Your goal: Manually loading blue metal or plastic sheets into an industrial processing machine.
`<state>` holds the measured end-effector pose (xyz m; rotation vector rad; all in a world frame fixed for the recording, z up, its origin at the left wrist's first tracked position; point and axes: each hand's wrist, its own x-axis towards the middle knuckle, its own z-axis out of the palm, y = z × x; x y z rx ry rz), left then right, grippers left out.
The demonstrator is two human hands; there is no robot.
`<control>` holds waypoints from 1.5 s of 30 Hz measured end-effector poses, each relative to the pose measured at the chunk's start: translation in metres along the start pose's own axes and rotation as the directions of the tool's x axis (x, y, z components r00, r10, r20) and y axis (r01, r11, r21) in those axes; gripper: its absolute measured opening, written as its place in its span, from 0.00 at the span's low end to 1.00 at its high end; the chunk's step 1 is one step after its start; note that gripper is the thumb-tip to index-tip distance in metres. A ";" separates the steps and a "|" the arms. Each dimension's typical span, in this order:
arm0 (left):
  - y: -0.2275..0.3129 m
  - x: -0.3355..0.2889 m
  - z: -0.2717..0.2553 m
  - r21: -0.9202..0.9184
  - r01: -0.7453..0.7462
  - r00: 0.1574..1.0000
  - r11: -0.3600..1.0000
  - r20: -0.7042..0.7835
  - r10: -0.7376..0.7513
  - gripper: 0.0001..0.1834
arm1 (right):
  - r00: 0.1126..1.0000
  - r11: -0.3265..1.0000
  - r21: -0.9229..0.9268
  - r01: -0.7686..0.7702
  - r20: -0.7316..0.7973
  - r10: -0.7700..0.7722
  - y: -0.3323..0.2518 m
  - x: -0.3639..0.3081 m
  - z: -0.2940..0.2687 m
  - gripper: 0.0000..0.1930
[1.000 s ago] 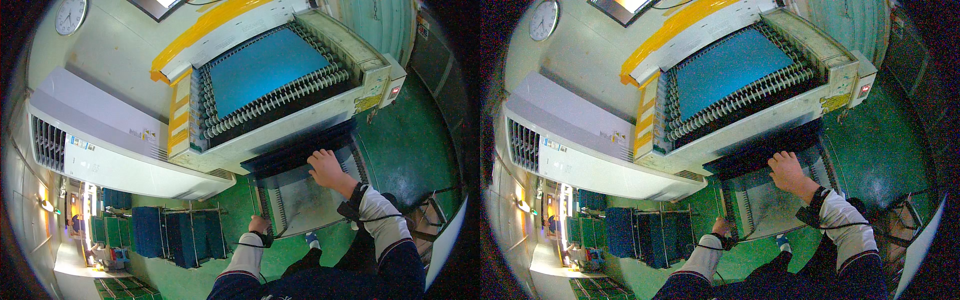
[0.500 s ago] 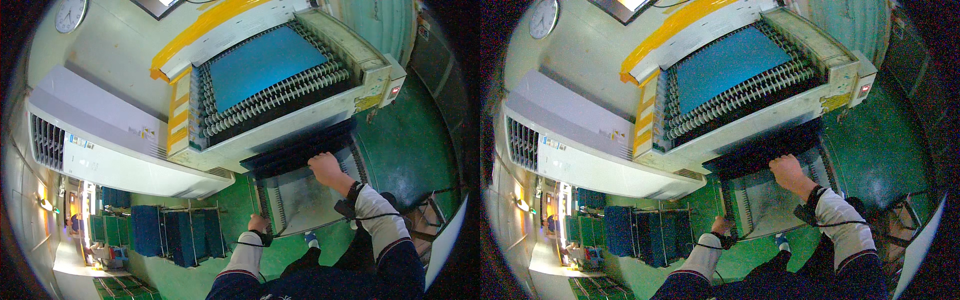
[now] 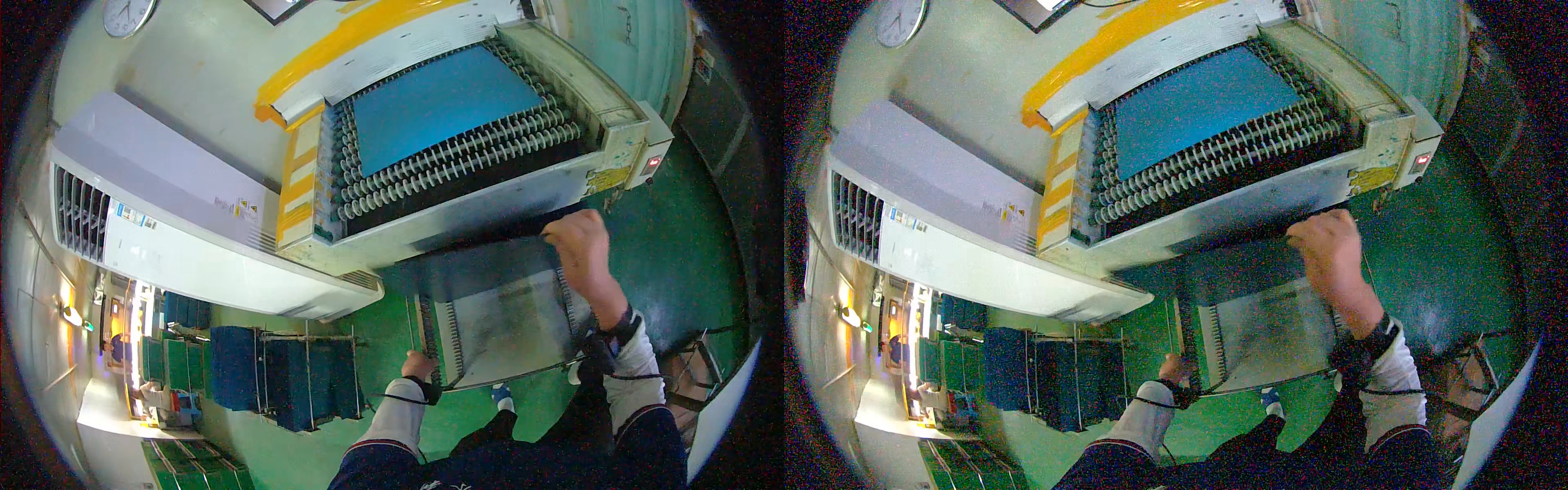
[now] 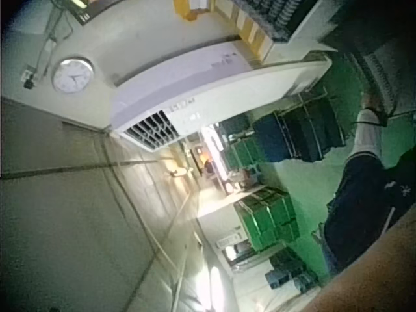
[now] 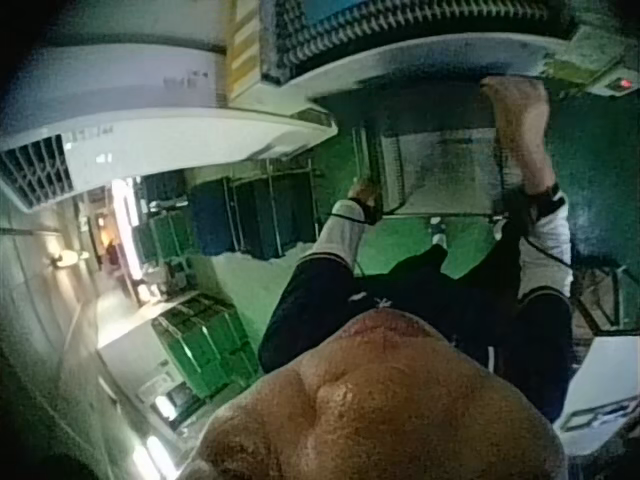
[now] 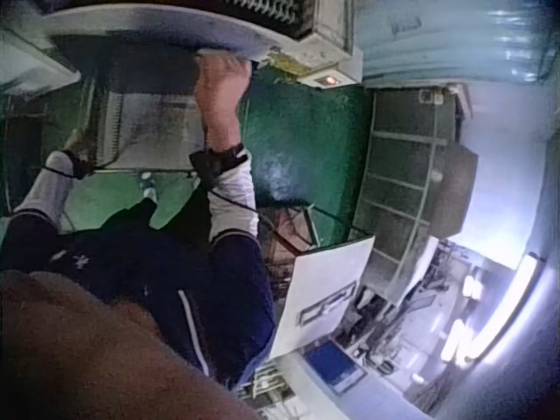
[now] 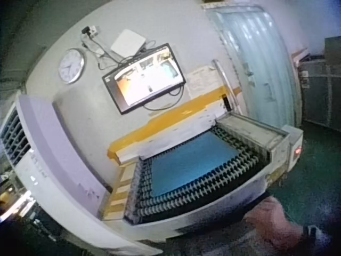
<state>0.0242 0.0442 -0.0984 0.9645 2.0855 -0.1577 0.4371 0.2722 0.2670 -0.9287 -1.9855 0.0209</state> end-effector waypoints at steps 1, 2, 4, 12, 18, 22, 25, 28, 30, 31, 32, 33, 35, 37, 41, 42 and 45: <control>-0.008 0.007 0.004 0.041 -0.062 0.998 0.997 0.019 0.061 0.43 | 0.995 1.000 -0.015 -0.023 -0.094 0.021 0.004 0.002 -0.007 0.03; -0.014 0.016 0.010 0.091 -0.101 0.994 0.991 0.039 0.098 0.45 | 0.981 0.998 -0.031 -0.049 -0.187 0.043 0.008 0.002 -0.014 0.03; -0.023 0.032 0.019 0.242 -0.095 0.995 0.966 0.025 0.092 0.47 | 0.858 0.829 0.359 -0.429 -0.125 0.498 0.019 -0.002 -0.026 0.04; 0.029 -0.023 -0.008 0.099 0.113 0.993 0.989 -0.048 -0.109 0.48 | 0.582 -0.270 0.824 -0.498 0.549 0.601 0.038 -0.024 0.001 0.10; 0.054 -0.055 -0.031 0.091 0.114 0.990 0.989 -0.089 -0.106 0.47 | 0.586 -0.485 0.670 -0.562 0.736 0.339 0.010 -0.032 0.012 0.27; 0.044 -0.047 -0.021 0.142 0.114 0.984 0.983 -0.149 -0.093 0.46 | 0.441 -0.587 0.591 -0.554 0.806 0.395 0.008 -0.041 0.032 0.19; 0.020 -0.020 -0.010 0.219 -0.038 0.998 0.975 -0.037 0.047 0.44 | 0.298 -0.638 0.513 -0.574 0.857 0.421 0.009 -0.050 0.047 0.12; -0.013 0.011 0.004 0.296 -0.258 0.966 0.920 0.065 0.250 0.41 | 0.257 -0.628 0.512 -0.587 0.853 0.455 0.006 -0.054 0.054 0.08; -0.029 0.027 0.015 0.286 -0.263 0.964 0.921 0.038 0.263 0.40 | 0.323 -0.586 0.550 -0.595 0.831 0.452 0.004 -0.055 0.054 0.07; -0.035 0.033 0.020 0.279 -0.245 0.968 0.929 0.017 0.250 0.41 | 0.256 -0.586 0.514 -0.626 0.846 0.468 0.004 -0.055 0.054 0.07; -0.039 0.039 0.024 0.303 -0.237 0.970 0.923 0.016 0.244 0.41 | 0.255 -0.594 0.500 -0.630 0.856 0.450 0.004 -0.054 0.055 0.07; -0.043 0.043 0.028 0.327 -0.229 0.971 0.917 0.014 0.237 0.42 | 0.301 -0.608 0.500 -0.616 0.863 0.405 0.005 -0.054 0.056 0.07; -0.047 0.050 0.032 0.396 -0.222 0.973 0.891 0.033 0.227 0.43 | 0.209 -0.570 0.450 -0.687 0.874 0.439 0.003 -0.054 0.062 0.06; -0.045 0.050 0.031 0.378 -0.202 0.978 0.903 0.024 0.209 0.43 | 0.164 -0.558 0.400 -0.727 0.890 0.425 0.001 -0.057 0.065 0.07; -0.020 0.023 0.013 0.248 -0.100 0.995 0.964 0.001 0.103 0.44 | 0.119 -0.521 0.307 -0.796 0.924 0.362 -0.007 -0.058 0.069 0.10; -0.009 0.011 0.006 0.197 -0.047 0.999 0.979 -0.002 0.048 0.44 | 0.123 -0.514 0.293 -0.806 0.933 0.339 -0.008 -0.057 0.068 0.11; 0.026 -0.024 -0.015 0.014 0.164 0.986 0.986 0.003 -0.164 0.44 | 0.139 -0.460 0.283 -0.842 0.936 0.322 -0.009 -0.055 0.066 0.12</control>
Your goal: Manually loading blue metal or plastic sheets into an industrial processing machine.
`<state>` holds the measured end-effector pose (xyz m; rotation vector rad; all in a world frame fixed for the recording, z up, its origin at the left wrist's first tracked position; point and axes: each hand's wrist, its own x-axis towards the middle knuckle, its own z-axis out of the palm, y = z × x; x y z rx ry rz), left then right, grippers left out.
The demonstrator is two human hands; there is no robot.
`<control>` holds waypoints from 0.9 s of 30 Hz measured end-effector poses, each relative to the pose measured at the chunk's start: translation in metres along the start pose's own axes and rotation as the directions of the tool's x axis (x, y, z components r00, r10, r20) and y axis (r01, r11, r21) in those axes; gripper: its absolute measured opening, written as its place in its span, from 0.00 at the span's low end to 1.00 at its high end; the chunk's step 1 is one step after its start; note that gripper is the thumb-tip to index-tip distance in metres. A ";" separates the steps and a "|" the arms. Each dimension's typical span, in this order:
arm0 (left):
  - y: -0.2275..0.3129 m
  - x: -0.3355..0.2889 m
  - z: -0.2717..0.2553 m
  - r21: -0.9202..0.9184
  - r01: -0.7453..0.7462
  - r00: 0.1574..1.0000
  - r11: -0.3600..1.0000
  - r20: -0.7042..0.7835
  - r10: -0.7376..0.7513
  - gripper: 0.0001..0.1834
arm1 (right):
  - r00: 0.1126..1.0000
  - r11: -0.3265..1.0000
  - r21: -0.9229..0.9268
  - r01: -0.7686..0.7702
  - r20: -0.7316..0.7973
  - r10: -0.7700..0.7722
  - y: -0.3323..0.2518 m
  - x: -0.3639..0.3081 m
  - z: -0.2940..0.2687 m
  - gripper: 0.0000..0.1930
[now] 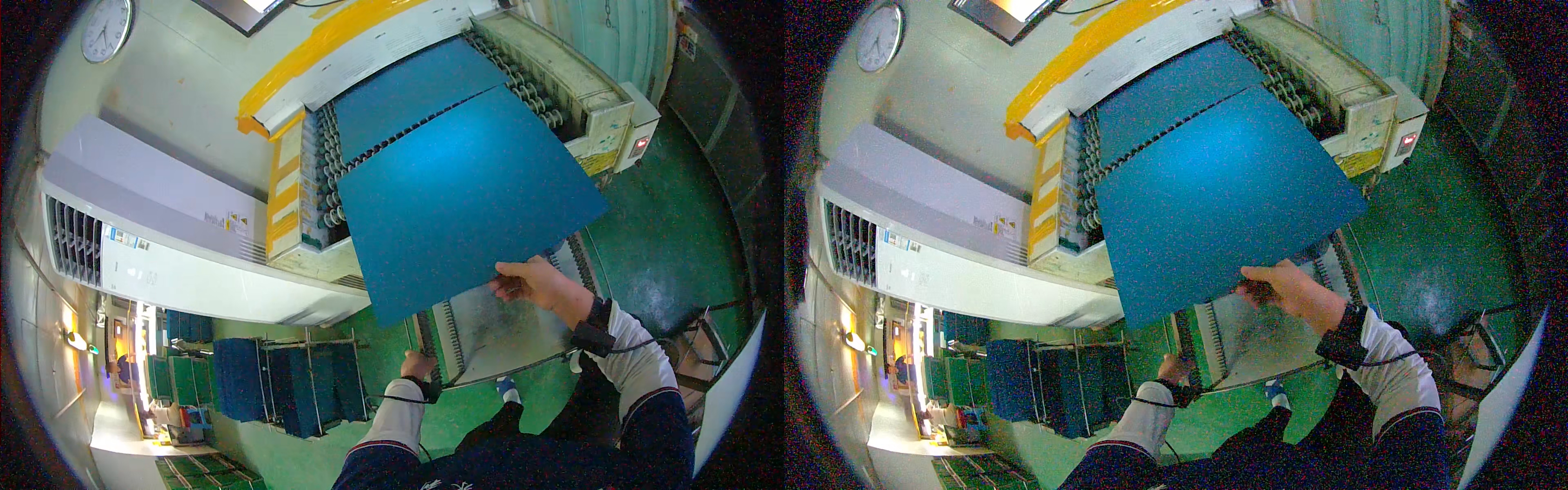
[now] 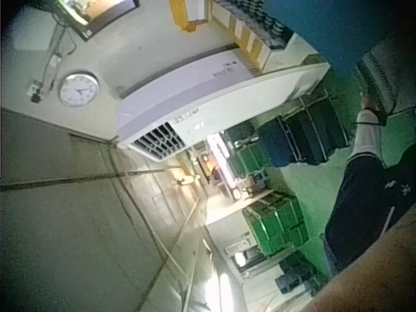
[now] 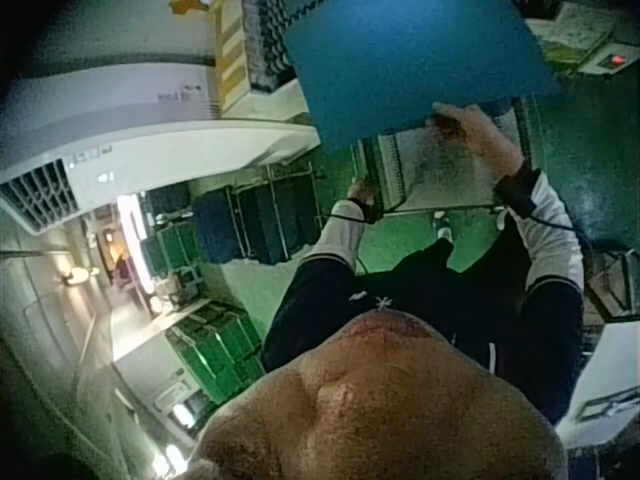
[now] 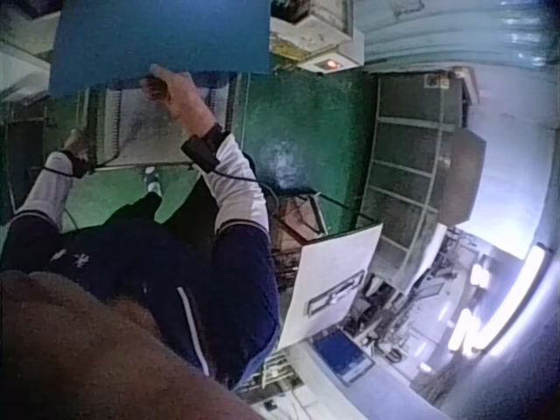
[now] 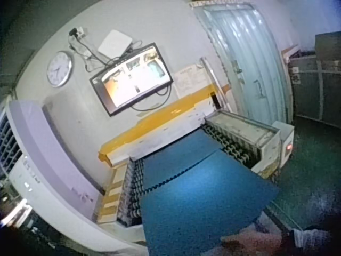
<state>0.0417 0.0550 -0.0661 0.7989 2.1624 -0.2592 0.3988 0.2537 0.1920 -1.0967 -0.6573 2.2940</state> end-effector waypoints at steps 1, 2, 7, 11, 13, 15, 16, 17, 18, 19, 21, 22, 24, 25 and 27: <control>0.007 -0.011 -0.005 -0.014 0.004 1.000 1.000 -0.009 -0.004 0.44 | 1.000 1.000 0.003 0.002 0.009 -0.002 -0.001 0.000 0.000 0.12; 0.012 -0.020 -0.009 -0.012 0.002 1.000 1.000 -0.021 -0.003 0.44 | 1.000 1.000 0.014 0.006 0.026 -0.006 -0.001 0.000 0.000 0.12; 0.021 -0.035 -0.016 0.003 -0.020 0.998 1.000 -0.063 0.020 0.43 | 0.997 0.998 0.053 0.045 0.057 -0.048 0.002 0.006 -0.002 0.12; 0.020 -0.033 -0.014 0.003 -0.026 0.995 1.000 -0.098 0.026 0.43 | 0.996 0.995 0.075 0.063 0.066 -0.068 0.003 0.010 -0.004 0.11; 0.019 -0.032 -0.013 -0.003 -0.020 0.996 1.000 -0.082 0.019 0.43 | 0.995 0.993 0.095 0.066 0.062 -0.072 0.003 0.012 -0.004 0.11; 0.020 -0.032 -0.014 -0.006 -0.020 0.997 1.000 -0.074 0.020 0.43 | 0.995 0.990 0.120 0.072 0.061 -0.080 0.004 0.013 -0.003 0.11; 0.020 -0.032 -0.015 -0.005 -0.021 0.997 1.000 -0.074 0.021 0.43 | 0.995 0.990 0.118 0.078 0.056 -0.085 0.004 0.014 -0.003 0.11; 0.021 -0.032 -0.015 0.071 -0.043 0.998 0.997 -0.041 0.046 0.43 | 0.995 0.990 0.116 0.083 0.051 -0.089 0.003 0.015 -0.003 0.11; 0.021 -0.033 -0.016 -0.005 -0.021 0.997 1.000 -0.075 0.021 0.43 | 0.993 0.988 0.123 0.095 0.057 -0.102 0.003 0.016 -0.003 0.11; 0.022 -0.034 -0.017 -0.004 -0.022 0.997 1.000 -0.074 0.022 0.43 | 0.993 0.991 0.094 0.096 0.053 -0.102 0.003 0.016 -0.004 0.11; 0.024 -0.036 -0.019 -0.003 -0.025 0.997 1.000 -0.075 0.025 0.43 | 0.991 0.992 0.054 0.113 0.071 -0.117 0.003 0.018 -0.004 0.12; 0.024 -0.037 -0.019 -0.003 -0.024 0.997 1.000 -0.077 0.024 0.43 | 0.991 0.993 0.045 0.110 0.068 -0.113 0.003 0.019 -0.004 0.12; 0.024 -0.038 -0.019 -0.001 -0.023 0.996 1.000 -0.083 0.023 0.43 | 0.993 0.995 0.026 0.100 0.052 -0.101 0.002 0.020 -0.004 0.12; 0.023 -0.038 -0.018 -0.001 -0.022 0.996 1.000 -0.088 0.022 0.43 | 0.992 0.993 0.041 0.110 0.057 -0.112 0.003 0.019 -0.004 0.12; 0.020 -0.035 -0.015 0.006 -0.026 0.995 1.000 -0.101 0.027 0.43 | 0.991 0.989 0.080 0.120 0.045 -0.124 0.003 0.019 -0.004 0.12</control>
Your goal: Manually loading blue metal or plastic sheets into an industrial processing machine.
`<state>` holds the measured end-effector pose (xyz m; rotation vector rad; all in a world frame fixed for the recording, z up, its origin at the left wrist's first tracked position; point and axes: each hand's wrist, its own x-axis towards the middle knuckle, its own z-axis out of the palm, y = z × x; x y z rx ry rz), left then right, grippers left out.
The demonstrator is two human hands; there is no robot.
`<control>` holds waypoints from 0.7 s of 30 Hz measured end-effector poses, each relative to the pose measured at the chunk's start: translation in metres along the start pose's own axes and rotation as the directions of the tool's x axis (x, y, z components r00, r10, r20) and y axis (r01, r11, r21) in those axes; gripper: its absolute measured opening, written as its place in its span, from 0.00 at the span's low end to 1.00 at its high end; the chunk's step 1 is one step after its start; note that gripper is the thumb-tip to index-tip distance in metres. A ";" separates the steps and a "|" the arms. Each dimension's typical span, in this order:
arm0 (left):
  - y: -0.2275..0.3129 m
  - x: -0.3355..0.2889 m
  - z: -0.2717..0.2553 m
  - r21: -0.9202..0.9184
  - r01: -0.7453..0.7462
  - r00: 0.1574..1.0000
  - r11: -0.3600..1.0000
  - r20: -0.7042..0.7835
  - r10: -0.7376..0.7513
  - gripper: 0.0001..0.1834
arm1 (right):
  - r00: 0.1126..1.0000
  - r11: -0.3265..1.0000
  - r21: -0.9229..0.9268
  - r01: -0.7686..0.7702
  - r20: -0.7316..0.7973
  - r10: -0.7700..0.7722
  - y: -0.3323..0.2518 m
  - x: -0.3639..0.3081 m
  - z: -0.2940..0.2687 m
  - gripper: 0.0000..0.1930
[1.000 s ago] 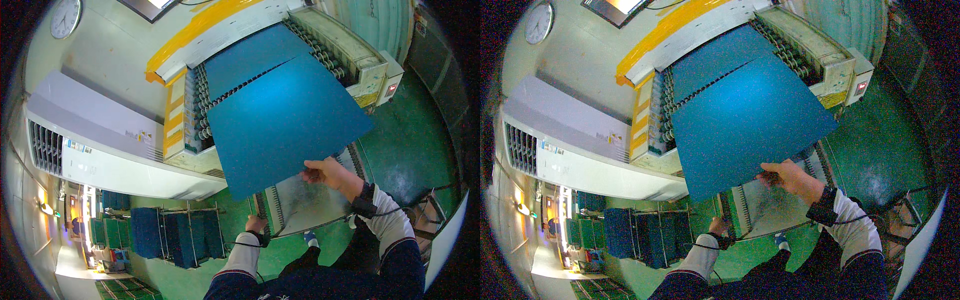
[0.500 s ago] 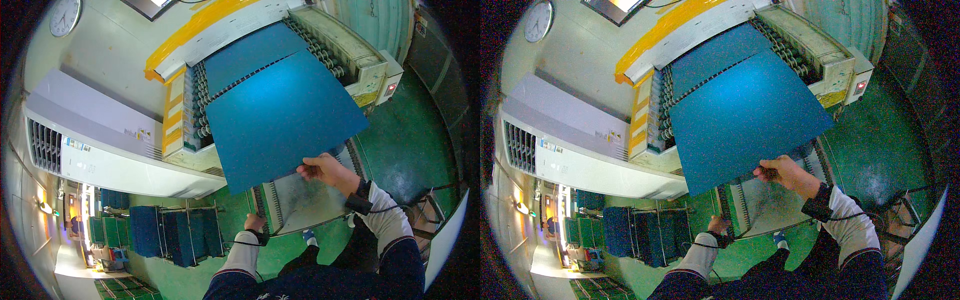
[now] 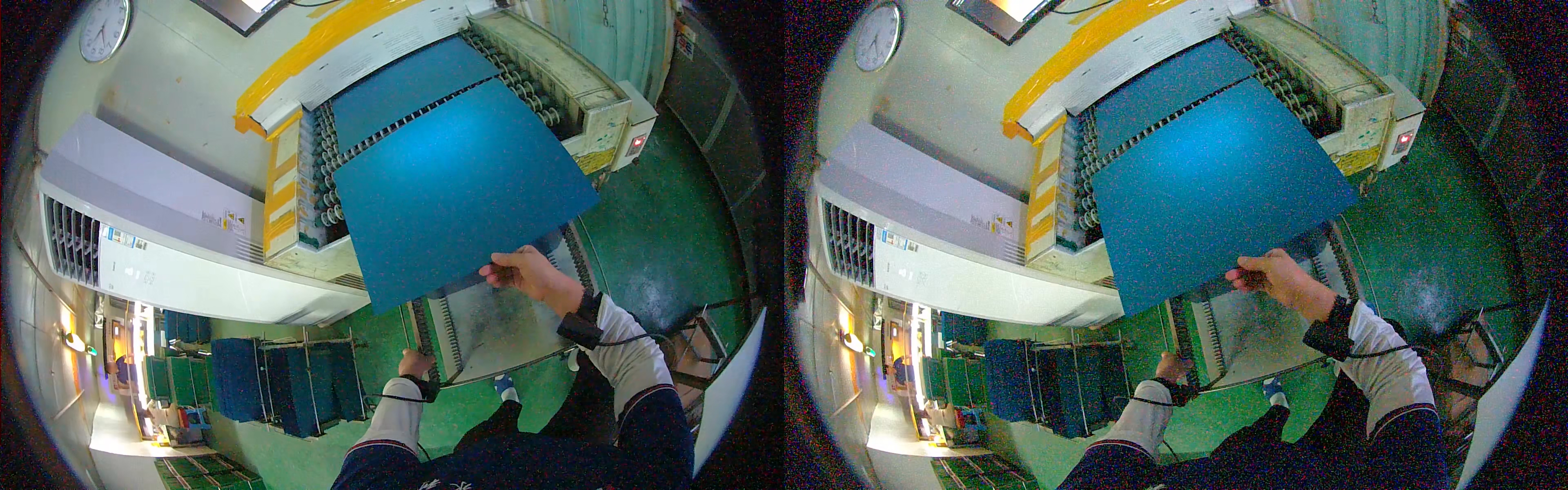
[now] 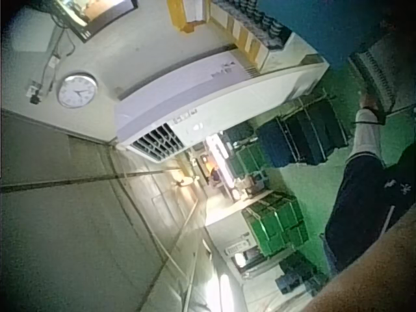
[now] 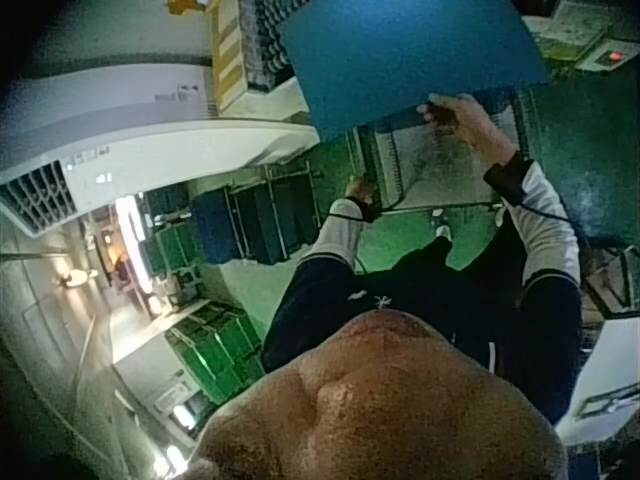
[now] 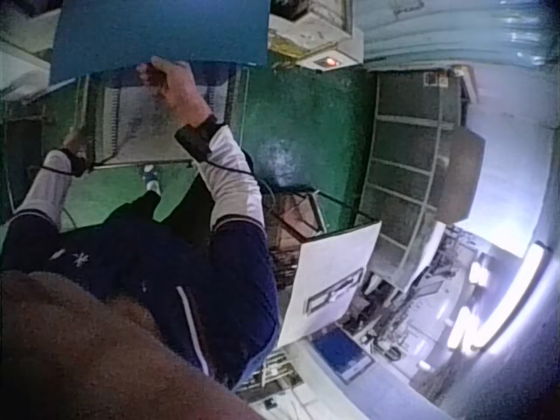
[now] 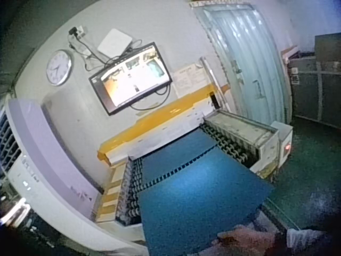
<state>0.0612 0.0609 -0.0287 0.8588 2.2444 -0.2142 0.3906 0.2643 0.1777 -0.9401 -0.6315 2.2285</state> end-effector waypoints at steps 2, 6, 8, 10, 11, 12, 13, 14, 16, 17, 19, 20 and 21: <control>-0.003 0.004 0.002 0.014 -0.019 1.000 1.000 -0.008 0.019 0.44 | 1.000 1.000 0.013 0.028 0.014 -0.028 -0.001 0.000 0.001 0.11; 0.002 0.002 -0.002 0.064 -0.015 0.999 0.998 0.049 0.012 0.43 | 0.998 0.998 0.032 0.062 0.027 -0.062 -0.003 0.001 0.005 0.11; 0.006 -0.010 -0.007 0.011 0.045 0.999 0.999 -0.006 -0.045 0.42 | 0.994 0.996 0.035 0.083 0.065 -0.085 -0.004 0.002 0.008 0.12; 0.010 -0.017 -0.013 0.006 0.022 1.000 1.000 0.002 -0.022 0.43 | 0.989 0.995 0.032 0.091 0.117 -0.095 -0.005 0.001 0.010 0.13; 0.010 -0.019 -0.014 0.003 0.011 1.000 1.000 0.005 -0.011 0.44 | 0.984 0.996 0.027 0.089 0.150 -0.092 -0.006 0.001 0.010 0.13; 0.010 -0.018 -0.014 0.003 0.008 1.000 1.000 0.011 -0.008 0.44 | 0.969 0.993 0.038 0.108 0.220 -0.114 -0.007 0.001 0.009 0.14; 0.008 -0.014 -0.012 0.011 -0.002 1.000 1.000 0.022 0.002 0.44 | 0.974 0.996 0.024 0.085 0.208 -0.088 -0.007 0.001 0.009 0.13; 0.005 -0.007 -0.008 0.016 -0.009 0.999 1.000 0.033 0.009 0.44 | 0.968 0.996 0.026 0.083 0.234 -0.087 -0.007 0.001 0.009 0.13; -0.008 0.014 0.005 0.046 -0.029 0.998 0.999 0.054 0.027 0.44 | 0.959 0.996 0.041 0.081 0.270 -0.089 -0.006 0.002 0.007 0.13; -0.017 0.026 0.014 0.061 -0.043 0.997 0.997 0.066 0.039 0.44 | 0.956 0.995 0.053 0.080 0.280 -0.091 -0.006 0.003 0.006 0.12; -0.036 0.054 0.032 0.104 -0.082 0.994 0.991 0.087 0.073 0.44 | 0.950 0.995 0.070 0.077 0.298 -0.094 -0.006 0.004 0.005 0.12; -0.046 0.069 0.041 0.129 -0.110 0.990 0.986 0.098 0.098 0.45 | 0.948 0.994 0.075 0.075 0.304 -0.095 -0.006 0.004 0.005 0.11; -0.055 0.083 0.050 0.161 -0.145 0.986 0.976 0.108 0.128 0.45 | 0.952 0.995 0.076 0.072 0.293 -0.091 -0.006 0.005 0.005 0.11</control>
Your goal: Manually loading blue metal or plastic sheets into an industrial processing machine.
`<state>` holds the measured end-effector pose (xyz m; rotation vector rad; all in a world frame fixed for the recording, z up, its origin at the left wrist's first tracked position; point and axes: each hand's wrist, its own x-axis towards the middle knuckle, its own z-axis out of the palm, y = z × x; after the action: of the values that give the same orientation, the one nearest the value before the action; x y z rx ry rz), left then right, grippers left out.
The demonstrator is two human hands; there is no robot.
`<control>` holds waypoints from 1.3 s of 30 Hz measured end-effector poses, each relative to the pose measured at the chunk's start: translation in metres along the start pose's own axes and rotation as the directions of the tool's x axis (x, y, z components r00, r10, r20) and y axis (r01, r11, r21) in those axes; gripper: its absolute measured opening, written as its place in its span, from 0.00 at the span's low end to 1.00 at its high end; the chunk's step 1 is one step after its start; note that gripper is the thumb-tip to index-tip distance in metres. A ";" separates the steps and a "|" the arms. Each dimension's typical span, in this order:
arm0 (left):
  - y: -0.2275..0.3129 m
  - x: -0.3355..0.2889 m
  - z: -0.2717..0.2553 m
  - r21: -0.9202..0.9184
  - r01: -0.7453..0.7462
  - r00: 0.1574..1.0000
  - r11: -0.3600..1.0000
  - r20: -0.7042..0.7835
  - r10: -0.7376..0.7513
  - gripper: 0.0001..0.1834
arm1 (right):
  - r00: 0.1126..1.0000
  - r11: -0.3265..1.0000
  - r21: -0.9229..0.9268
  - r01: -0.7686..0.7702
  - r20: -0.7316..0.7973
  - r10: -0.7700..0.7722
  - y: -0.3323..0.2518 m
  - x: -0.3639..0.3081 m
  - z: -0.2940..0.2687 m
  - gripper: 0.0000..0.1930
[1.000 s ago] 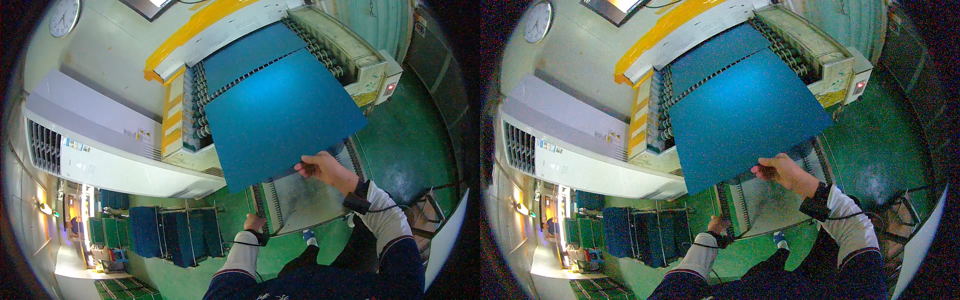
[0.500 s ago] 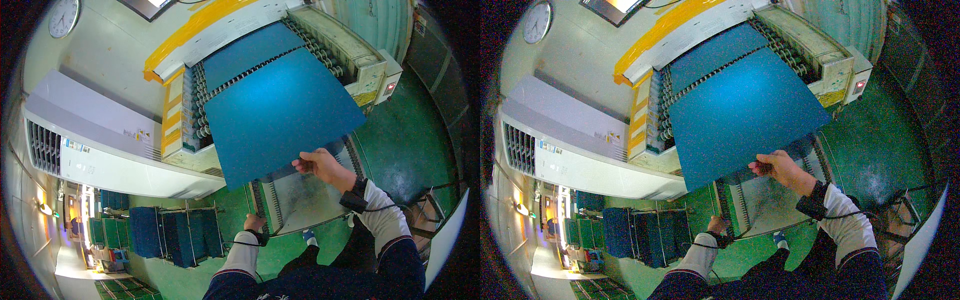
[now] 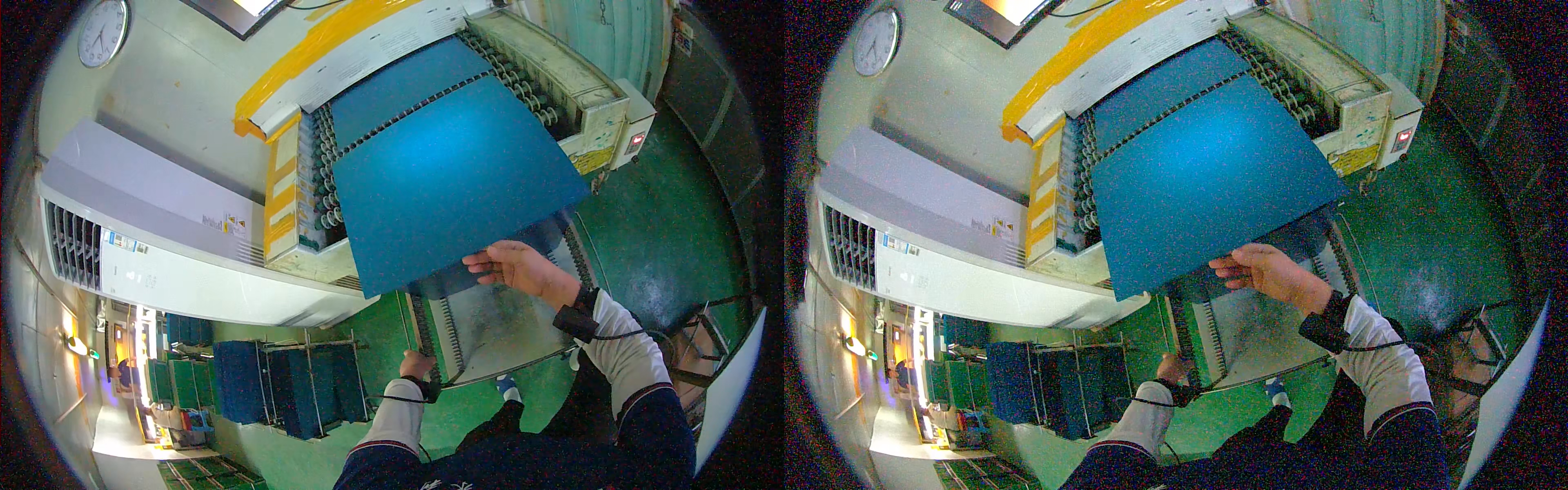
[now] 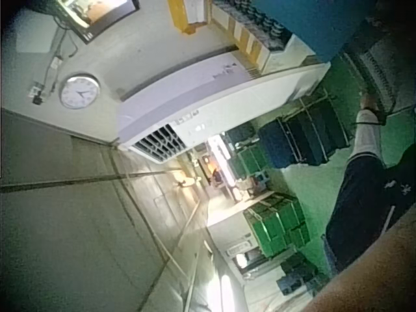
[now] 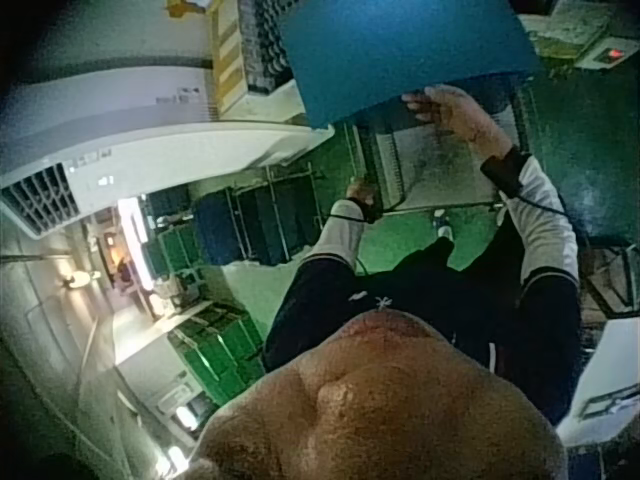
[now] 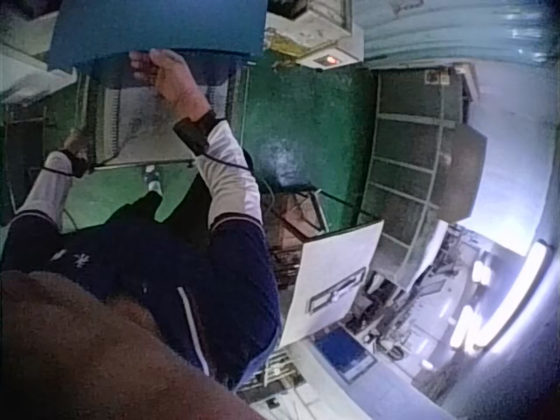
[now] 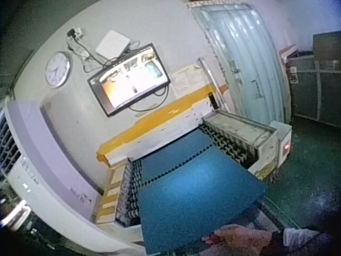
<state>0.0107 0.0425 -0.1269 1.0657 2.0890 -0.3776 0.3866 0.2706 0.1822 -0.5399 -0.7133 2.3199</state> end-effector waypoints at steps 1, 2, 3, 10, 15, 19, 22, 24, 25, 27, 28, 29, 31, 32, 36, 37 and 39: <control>-0.009 0.012 0.009 0.041 -0.037 0.999 0.998 0.008 0.037 0.45 | 1.000 1.000 0.022 0.008 0.029 -0.008 0.000 0.000 0.000 0.11; -0.017 0.022 0.016 0.085 -0.083 0.997 0.993 0.012 0.082 0.45 | 0.999 0.999 0.040 0.012 0.041 -0.014 0.000 -0.001 0.001 0.11; -0.022 0.030 0.021 0.105 -0.097 0.995 0.990 0.003 0.097 0.45 | 0.998 0.997 0.068 0.023 0.062 -0.028 0.000 -0.001 0.001 0.10; 0.022 -0.029 -0.018 -0.092 0.072 0.997 0.993 -0.018 -0.074 0.45 | 0.995 0.997 0.068 0.027 0.096 -0.033 0.000 -0.001 0.005 0.16; 0.040 -0.055 -0.033 -0.116 0.150 0.985 0.982 -0.070 -0.159 0.46 | 0.993 0.999 0.033 0.032 0.109 -0.035 0.001 -0.001 0.005 0.27; 0.004 -0.003 -0.003 0.116 -0.049 0.999 0.992 0.027 0.046 0.49 | 0.993 0.999 0.004 0.050 0.111 -0.050 0.002 -0.002 0.006 0.31; -0.016 0.025 0.018 0.183 -0.049 0.999 0.982 0.027 0.045 0.48 | 0.994 0.999 -0.006 0.052 0.097 -0.051 0.003 -0.002 0.005 0.32; -0.022 0.033 0.024 0.208 -0.050 0.998 0.977 0.039 0.043 0.47 | 0.997 0.999 -0.031 0.033 0.064 -0.031 0.005 -0.001 0.002 0.32; -0.023 0.034 0.025 0.206 -0.053 0.998 0.977 0.052 0.043 0.46 | 0.998 0.997 -0.073 0.038 0.044 -0.035 0.006 -0.001 -0.001 0.31; -0.022 0.033 0.025 0.183 -0.047 0.997 0.982 0.064 0.036 0.45 | 0.998 0.983 -0.173 0.059 -0.006 -0.061 0.008 0.001 -0.007 0.29; -0.020 0.031 0.024 0.161 -0.037 0.998 0.986 0.063 0.027 0.45 | 0.990 0.893 -0.446 0.059 -0.088 -0.110 0.010 0.004 -0.011 0.29; -0.018 0.028 0.022 0.158 -0.034 0.998 0.987 0.053 0.026 0.44 | 0.977 0.729 -0.680 0.083 -0.090 -0.196 0.012 0.007 -0.014 0.29; -0.011 0.021 0.017 0.174 -0.036 0.999 0.984 0.022 0.032 0.44 | 0.940 0.259 -0.964 0.059 -0.034 -0.341 0.014 0.006 -0.023 0.30; -0.007 0.015 0.013 0.148 -0.019 1.000 0.989 0.016 0.017 0.44 | 0.920 -0.006 -1.000 0.017 0.018 -0.392 0.013 0.005 -0.028 0.31; 0.017 -0.016 -0.012 -0.013 0.082 0.996 0.997 0.030 -0.082 0.43 | 0.920 -0.282 -0.958 -0.054 0.063 -0.387 0.013 -0.001 -0.033 0.31; 0.023 -0.024 -0.018 -0.005 0.091 0.996 0.996 0.026 -0.091 0.43 | 0.923 -0.305 -0.950 -0.069 0.055 -0.381 0.013 0.000 -0.031 0.31; 0.030 -0.034 -0.026 -0.020 0.096 0.995 0.995 0.033 -0.096 0.43 | 0.932 -0.349 -0.931 -0.107 0.029 -0.361 0.014 0.001 -0.027 0.30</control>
<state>0.0341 0.0555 -0.0817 0.9429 2.1158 -0.4161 0.3939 0.2712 0.1528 -1.3522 -2.4282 0.5742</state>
